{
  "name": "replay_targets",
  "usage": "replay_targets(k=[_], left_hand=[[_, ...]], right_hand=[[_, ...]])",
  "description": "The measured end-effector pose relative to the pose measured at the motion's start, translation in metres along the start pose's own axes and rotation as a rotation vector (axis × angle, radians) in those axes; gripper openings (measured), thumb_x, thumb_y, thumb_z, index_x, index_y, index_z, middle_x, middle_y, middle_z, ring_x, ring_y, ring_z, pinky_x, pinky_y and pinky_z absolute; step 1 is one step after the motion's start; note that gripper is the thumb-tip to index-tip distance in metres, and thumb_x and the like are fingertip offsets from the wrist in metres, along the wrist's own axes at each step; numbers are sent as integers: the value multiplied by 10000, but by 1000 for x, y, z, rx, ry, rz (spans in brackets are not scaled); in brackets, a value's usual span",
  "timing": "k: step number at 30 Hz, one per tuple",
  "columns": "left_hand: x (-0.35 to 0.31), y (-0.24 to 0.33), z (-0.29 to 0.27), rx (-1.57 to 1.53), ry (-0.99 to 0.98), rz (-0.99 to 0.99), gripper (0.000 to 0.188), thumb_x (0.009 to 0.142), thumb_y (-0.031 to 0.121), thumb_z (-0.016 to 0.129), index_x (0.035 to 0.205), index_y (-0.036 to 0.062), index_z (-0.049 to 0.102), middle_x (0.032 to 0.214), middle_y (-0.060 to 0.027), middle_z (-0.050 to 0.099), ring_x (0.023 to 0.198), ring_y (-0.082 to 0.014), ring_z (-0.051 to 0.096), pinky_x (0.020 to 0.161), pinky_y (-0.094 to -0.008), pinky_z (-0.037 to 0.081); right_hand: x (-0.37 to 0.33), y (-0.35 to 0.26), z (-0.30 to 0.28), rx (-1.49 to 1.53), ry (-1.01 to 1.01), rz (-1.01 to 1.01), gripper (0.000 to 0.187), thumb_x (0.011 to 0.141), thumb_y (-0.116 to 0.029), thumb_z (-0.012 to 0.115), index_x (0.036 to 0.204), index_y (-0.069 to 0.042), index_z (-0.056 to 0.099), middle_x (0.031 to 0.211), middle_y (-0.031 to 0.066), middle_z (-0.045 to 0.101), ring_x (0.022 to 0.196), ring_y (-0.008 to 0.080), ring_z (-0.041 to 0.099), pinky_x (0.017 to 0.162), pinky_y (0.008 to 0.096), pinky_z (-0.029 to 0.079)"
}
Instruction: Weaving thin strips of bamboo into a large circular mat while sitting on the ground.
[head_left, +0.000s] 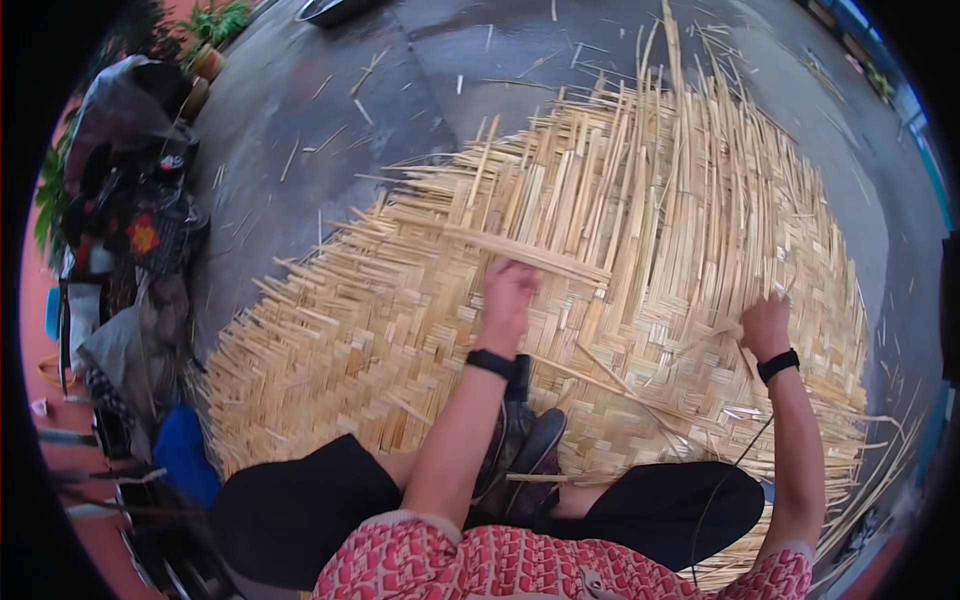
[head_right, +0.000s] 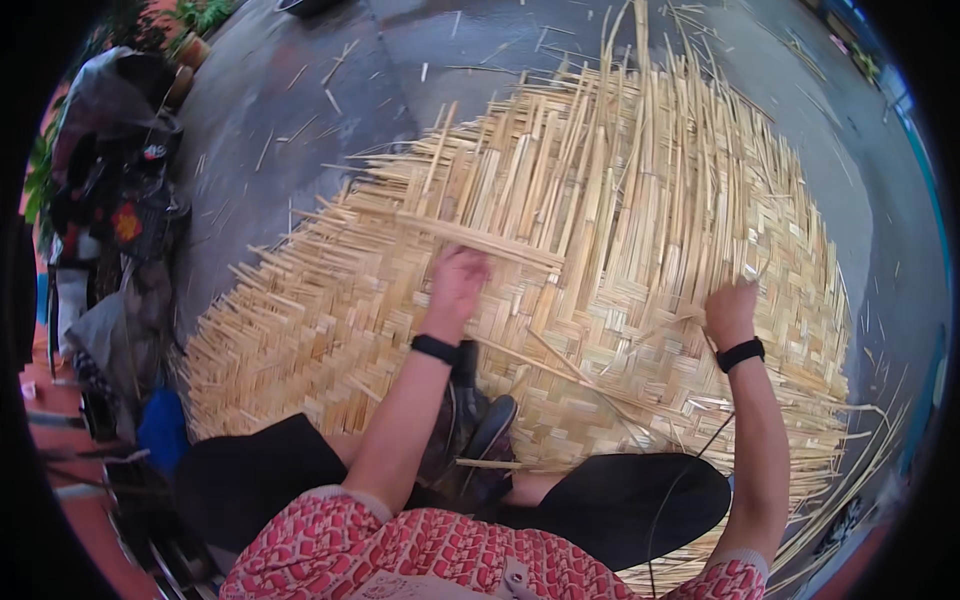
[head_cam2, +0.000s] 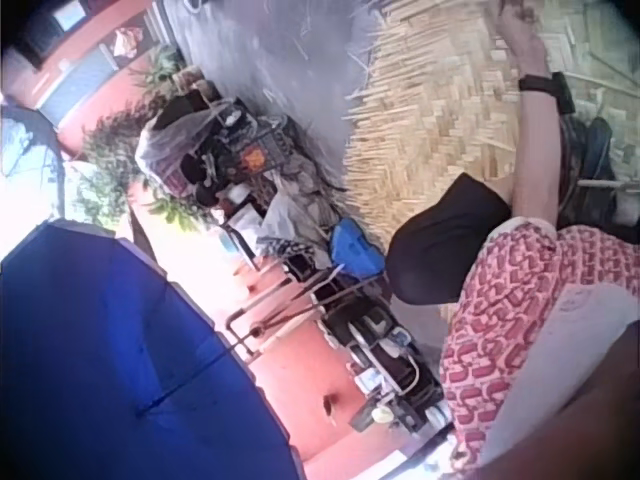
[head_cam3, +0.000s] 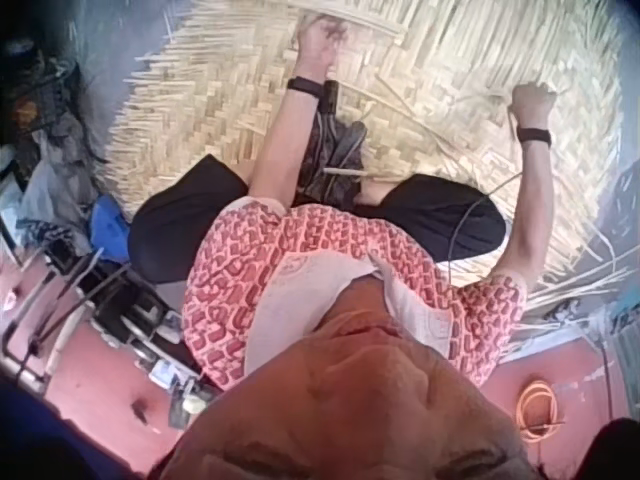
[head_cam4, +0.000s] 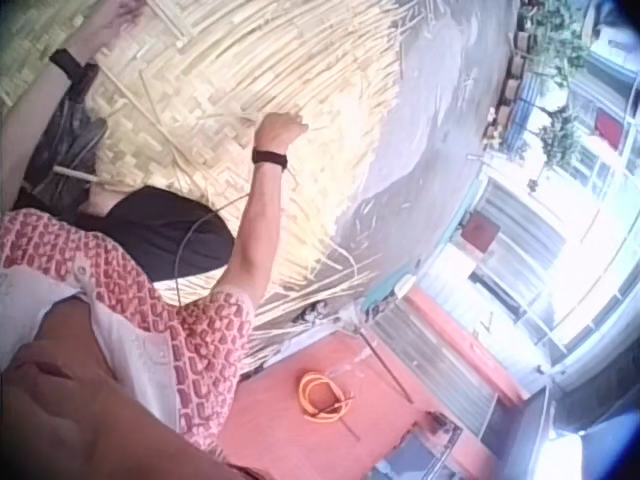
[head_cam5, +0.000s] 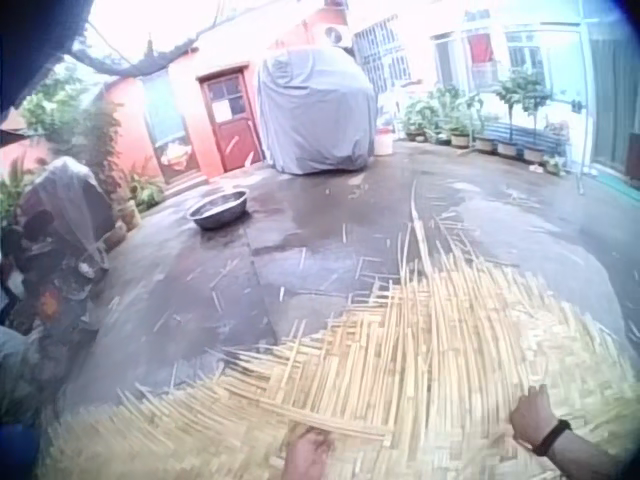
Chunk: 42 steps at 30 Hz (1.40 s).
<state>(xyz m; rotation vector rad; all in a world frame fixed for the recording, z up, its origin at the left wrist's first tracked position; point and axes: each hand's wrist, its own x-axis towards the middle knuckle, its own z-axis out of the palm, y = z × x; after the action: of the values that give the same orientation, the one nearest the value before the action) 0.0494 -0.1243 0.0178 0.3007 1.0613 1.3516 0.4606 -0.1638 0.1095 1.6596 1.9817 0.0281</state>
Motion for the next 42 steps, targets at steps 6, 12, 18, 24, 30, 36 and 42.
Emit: replay_targets(k=[6, 12, 18, 24, 30, 36, 42], left_hand=[[34, 49, 10, 59, -678, -213, 246, 953, 108, 576, 1172, 2, 619, 1064, -134, 683, 810, -153, 676, 692, -279, 582], [83, 38, 70, 975, -479, -85, 362, 920, 105, 621, 1254, -24, 573, 959, -67, 628, 777, -120, 586, 630, -268, 487], [73, 24, 73, 1332, -553, 46, 619, 798, 46, 701, 1293, -40, 340, 1043, -167, 618, 894, -224, 620, 682, -349, 525], [76, 21, 59, 973, -590, -171, 424, 752, 31, 767, 1130, -45, 591, 972, -104, 669, 825, -188, 647, 714, -319, 533], [64, 24, 53, 891, -578, -74, 362, 801, 51, 714, 1141, 1, 599, 936, -42, 661, 804, -118, 632, 629, -279, 523], [80, 42, 76, 1059, -599, -366, 324, 861, 200, 618, 1135, 33, 573, 867, -46, 636, 771, -135, 645, 535, -283, 533], [88, 38, 69, 899, -565, -345, 258, 876, 135, 658, 1107, 35, 601, 871, -42, 637, 777, -155, 647, 536, -308, 543]], right_hand=[[57, -159, -79, 1462, 237, -359, 345, 872, -208, 718, 1176, -59, 653, 1118, 167, 634, 930, 288, 629, 863, 379, 514], [76, -173, -76, 1013, 121, -401, 229, 844, -161, 728, 1042, -68, 659, 994, 107, 607, 906, 302, 614, 816, 364, 509], [47, -172, -79, 989, 361, -471, 130, 852, -191, 696, 934, -94, 664, 864, 104, 573, 795, 306, 613, 693, 400, 503], [53, -190, -65, 1277, 499, -131, 135, 867, -146, 699, 817, -33, 644, 669, 81, 510, 629, 218, 580, 569, 326, 454], [72, -210, -51, 1963, 388, 253, 129, 853, -70, 676, 819, -21, 562, 621, -14, 521, 547, 56, 455, 510, 239, 390], [57, -201, -48, 1933, 500, 130, 102, 847, -20, 665, 861, -29, 565, 622, -51, 482, 534, 24, 407, 478, 218, 351], [47, -196, -52, 2045, 401, 177, 90, 858, -17, 653, 868, -38, 566, 628, -59, 478, 534, 16, 413, 475, 203, 349]])
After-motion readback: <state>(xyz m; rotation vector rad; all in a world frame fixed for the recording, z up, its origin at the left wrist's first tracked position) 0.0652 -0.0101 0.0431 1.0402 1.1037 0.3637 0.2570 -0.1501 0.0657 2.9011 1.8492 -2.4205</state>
